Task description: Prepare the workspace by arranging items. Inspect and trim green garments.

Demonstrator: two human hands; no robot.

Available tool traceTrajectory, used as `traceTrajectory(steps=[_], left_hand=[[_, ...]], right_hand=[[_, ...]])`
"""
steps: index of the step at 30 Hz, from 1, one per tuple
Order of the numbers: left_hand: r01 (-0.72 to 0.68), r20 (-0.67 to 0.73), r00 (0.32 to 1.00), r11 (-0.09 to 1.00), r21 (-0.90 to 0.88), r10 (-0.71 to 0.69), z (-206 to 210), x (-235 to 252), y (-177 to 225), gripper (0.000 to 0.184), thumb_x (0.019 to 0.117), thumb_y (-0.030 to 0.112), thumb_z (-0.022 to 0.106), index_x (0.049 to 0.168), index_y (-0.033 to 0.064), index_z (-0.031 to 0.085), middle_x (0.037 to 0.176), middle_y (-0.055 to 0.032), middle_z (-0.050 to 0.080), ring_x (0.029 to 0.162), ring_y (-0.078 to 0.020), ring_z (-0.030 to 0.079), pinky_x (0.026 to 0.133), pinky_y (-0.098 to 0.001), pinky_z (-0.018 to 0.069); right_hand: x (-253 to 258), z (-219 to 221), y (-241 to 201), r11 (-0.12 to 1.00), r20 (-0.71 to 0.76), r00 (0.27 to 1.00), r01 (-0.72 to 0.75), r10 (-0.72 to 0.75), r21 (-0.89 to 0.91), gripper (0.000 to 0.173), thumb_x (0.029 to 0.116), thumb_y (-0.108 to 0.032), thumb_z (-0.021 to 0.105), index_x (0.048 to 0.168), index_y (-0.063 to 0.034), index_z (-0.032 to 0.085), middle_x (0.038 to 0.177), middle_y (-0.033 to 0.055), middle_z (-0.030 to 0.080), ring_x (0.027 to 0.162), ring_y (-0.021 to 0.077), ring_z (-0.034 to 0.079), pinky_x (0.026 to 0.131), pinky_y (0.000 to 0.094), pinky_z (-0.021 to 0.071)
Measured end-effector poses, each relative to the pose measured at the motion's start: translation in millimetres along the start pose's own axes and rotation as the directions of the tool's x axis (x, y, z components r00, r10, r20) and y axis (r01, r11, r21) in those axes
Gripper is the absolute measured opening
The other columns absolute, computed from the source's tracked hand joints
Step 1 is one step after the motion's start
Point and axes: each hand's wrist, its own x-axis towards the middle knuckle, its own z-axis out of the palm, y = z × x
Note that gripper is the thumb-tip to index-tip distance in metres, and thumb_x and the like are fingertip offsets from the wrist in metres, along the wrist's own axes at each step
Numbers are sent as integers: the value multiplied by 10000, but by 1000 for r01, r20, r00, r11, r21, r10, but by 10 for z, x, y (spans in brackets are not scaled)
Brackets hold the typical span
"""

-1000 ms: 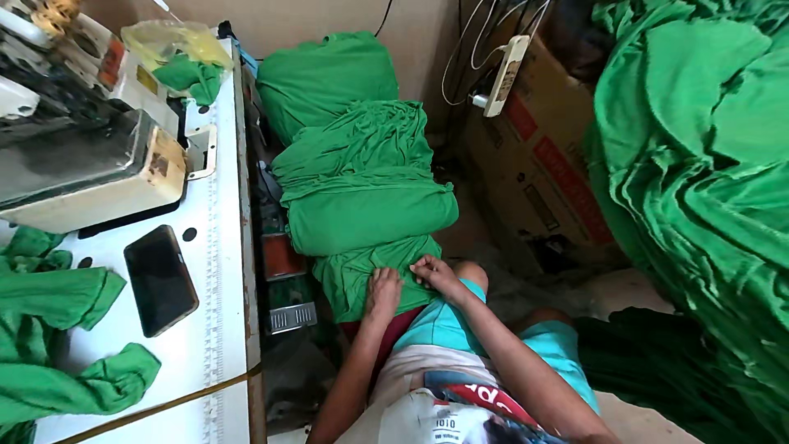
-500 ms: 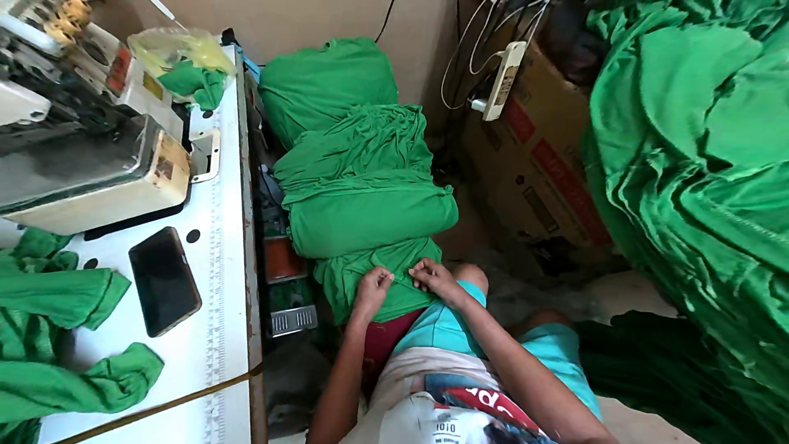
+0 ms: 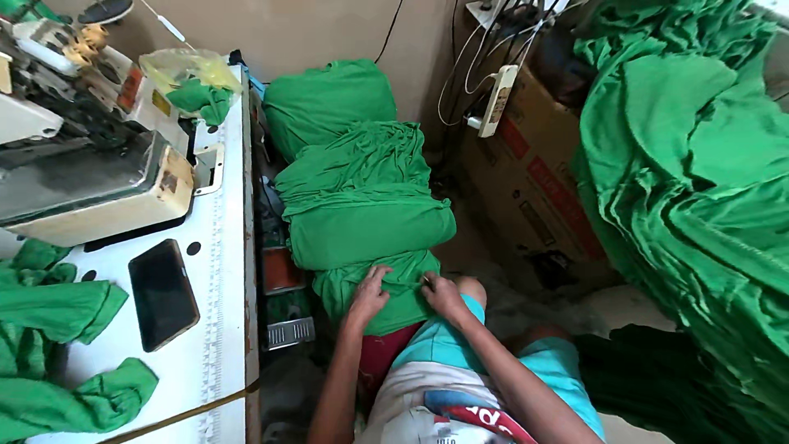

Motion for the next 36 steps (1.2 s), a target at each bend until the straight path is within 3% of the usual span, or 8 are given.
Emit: traceTrajectory(steps=[2, 4, 13, 19, 25, 31, 33, 36], left_hand=[[47, -11, 999, 998, 47, -46, 90, 118, -12, 369, 1012, 57, 556, 1380, 38, 581, 1492, -166, 517, 1235, -309, 613, 1048, -470, 499], [81, -52, 995, 997, 7, -80, 141, 178, -35, 302, 1068, 125, 499, 1301, -20, 627, 1366, -206, 609, 1287, -322, 586, 1118, -470, 439], [175, -213, 971, 927, 332, -107, 290, 282, 195, 435, 982, 110, 637, 1398, 5, 565, 1419, -232, 548, 1309, -405, 537, 1075, -531, 443], [-16, -237, 971, 997, 70, 32, 522, 389, 187, 296, 1053, 180, 520, 1199, -37, 658, 1208, -218, 660, 1087, -326, 674, 977, -445, 537], [22, -96, 995, 984, 174, -5, 400, 437, 185, 290, 1026, 272, 600, 1200, 61, 697, 1374, -145, 606, 1392, -347, 451, 1172, -567, 276], [-61, 78, 994, 973, -222, 80, 190, 409, 107, 305, 1059, 200, 542, 1193, -44, 667, 1198, -196, 664, 1115, -253, 645, 1016, -403, 502], [-42, 81, 993, 909, -416, 83, 238, 429, 99, 257, 1058, 169, 522, 1117, -39, 660, 1033, -108, 663, 936, -126, 613, 888, -317, 505], [12, 77, 996, 825, -566, 38, 301, 434, 180, 227, 1054, 127, 520, 1080, -49, 661, 991, -76, 654, 913, -83, 590, 884, -292, 492]], right_hand=[[72, -50, 101, 997, -29, 1000, 5, -3, 79, 320, 1057, -75, 461, 1345, 35, 548, 1231, 265, 648, 1134, 394, 653, 994, 547, 508], [154, -65, 195, 989, -64, 998, 33, -24, 144, 309, 1062, -79, 457, 1331, 48, 541, 1233, 259, 640, 1139, 370, 647, 1001, 518, 505], [467, -55, 228, 994, 65, 996, -72, 66, 88, 299, 1063, -137, 495, 1308, 16, 571, 1224, 239, 648, 1148, 367, 639, 1004, 537, 491], [463, -54, 310, 983, 63, 997, -52, 42, 173, 276, 1052, -135, 514, 1270, 19, 584, 1185, 233, 649, 1105, 348, 639, 972, 530, 497], [348, -11, 367, 941, -131, 984, 156, -121, 300, 239, 1051, -131, 519, 1200, 38, 599, 1075, 192, 663, 992, 266, 658, 916, 440, 534], [223, -145, 372, 870, -182, 960, 272, -214, 412, 216, 1037, -127, 548, 1156, 41, 613, 991, 131, 639, 883, 158, 614, 820, 325, 523], [213, -209, 345, 902, -195, 967, 227, -164, 367, 226, 1043, -140, 548, 1179, 23, 625, 1037, 143, 665, 940, 188, 642, 872, 371, 532], [123, -269, 214, 967, -273, 961, 116, -52, 226, 259, 1044, -174, 568, 1236, -15, 638, 1176, 161, 688, 1095, 274, 670, 986, 485, 522]])
